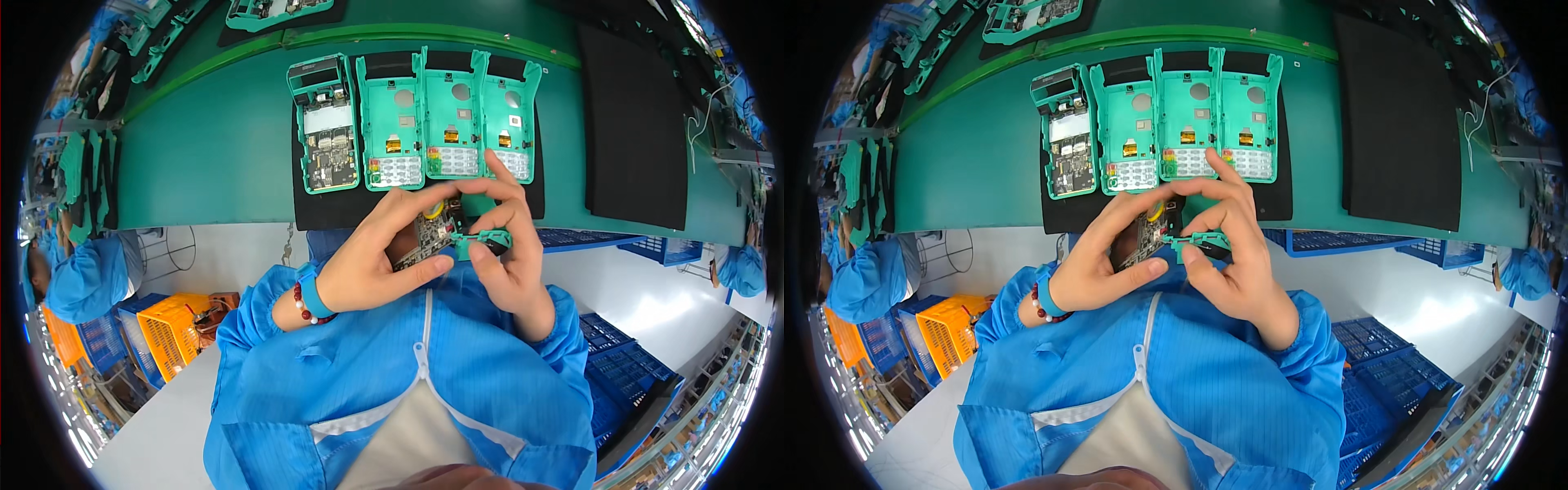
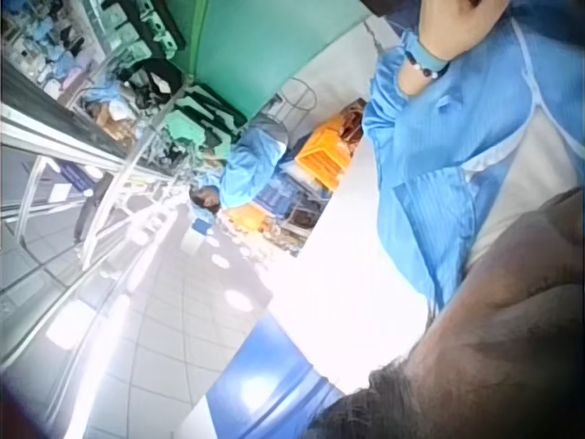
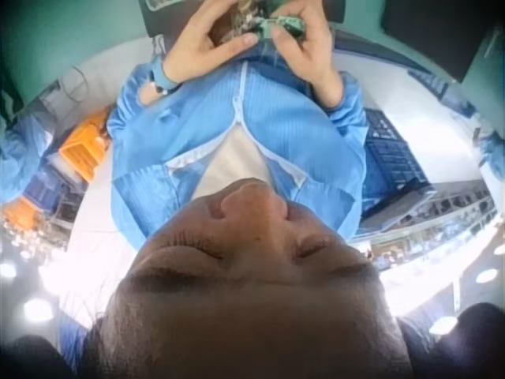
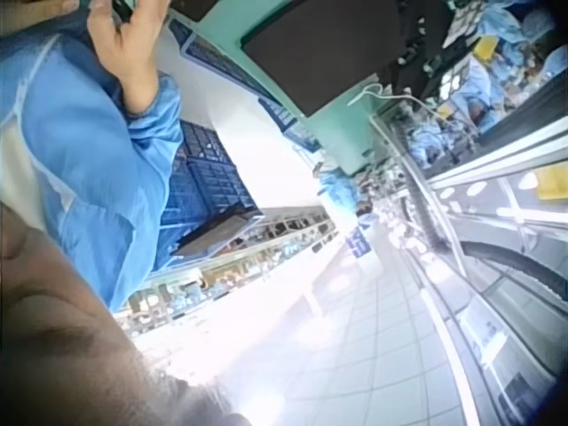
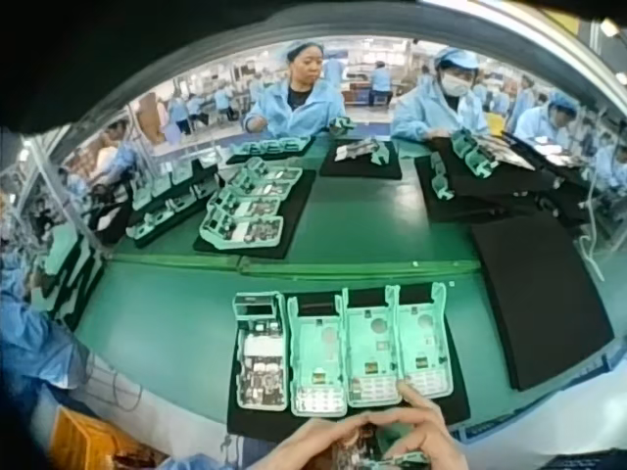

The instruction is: The person assembles handheld electronic devices on a production line by attaching circuit board components into device casings, pressing them securely into place by hand, and sliding trays along the conveyor line.

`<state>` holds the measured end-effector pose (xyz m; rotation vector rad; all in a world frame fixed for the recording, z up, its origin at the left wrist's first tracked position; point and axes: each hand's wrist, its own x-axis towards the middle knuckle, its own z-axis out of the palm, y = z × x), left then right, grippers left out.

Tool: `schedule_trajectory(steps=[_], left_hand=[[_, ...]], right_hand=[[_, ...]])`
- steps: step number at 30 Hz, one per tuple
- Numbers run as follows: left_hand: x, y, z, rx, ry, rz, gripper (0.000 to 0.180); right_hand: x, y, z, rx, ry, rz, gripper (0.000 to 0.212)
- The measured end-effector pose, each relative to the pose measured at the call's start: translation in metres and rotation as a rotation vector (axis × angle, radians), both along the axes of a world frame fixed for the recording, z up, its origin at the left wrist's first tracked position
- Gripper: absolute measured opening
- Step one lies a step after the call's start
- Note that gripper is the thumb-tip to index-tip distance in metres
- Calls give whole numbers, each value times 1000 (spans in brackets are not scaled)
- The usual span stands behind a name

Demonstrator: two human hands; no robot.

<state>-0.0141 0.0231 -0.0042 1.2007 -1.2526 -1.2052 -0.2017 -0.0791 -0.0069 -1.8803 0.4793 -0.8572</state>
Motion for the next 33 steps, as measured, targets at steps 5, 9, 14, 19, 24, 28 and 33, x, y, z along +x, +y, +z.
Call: schedule_trajectory(steps=[5, 9, 14, 19, 24, 28, 33], left_hand=[[3, 1, 6, -100, -248, 122, 95], [4, 7, 16, -37, -465, 110, 99], [3, 3, 1, -507, -715, 212, 70], [10, 11, -19, -704, -867, 192, 49], [13, 8, -1, -291, -360, 91, 67], [18, 10, -7, 167, 557, -258, 48], [26, -2, -17, -296, -957, 387, 32]], right_hand=[[-5, 2, -8, -121, 15, -86, 10], [-14, -6, -16, -182, -31, -28, 19], [-3, 4, -15, 110, -26, -4, 101], [-6, 3, -23, 82, -26, 109, 107], [-8, -1, -19, -27, 1, 46, 131], [-6, -17, 14, -285, 78, 151, 53], [12, -41, 42, -129, 92, -48, 51]])
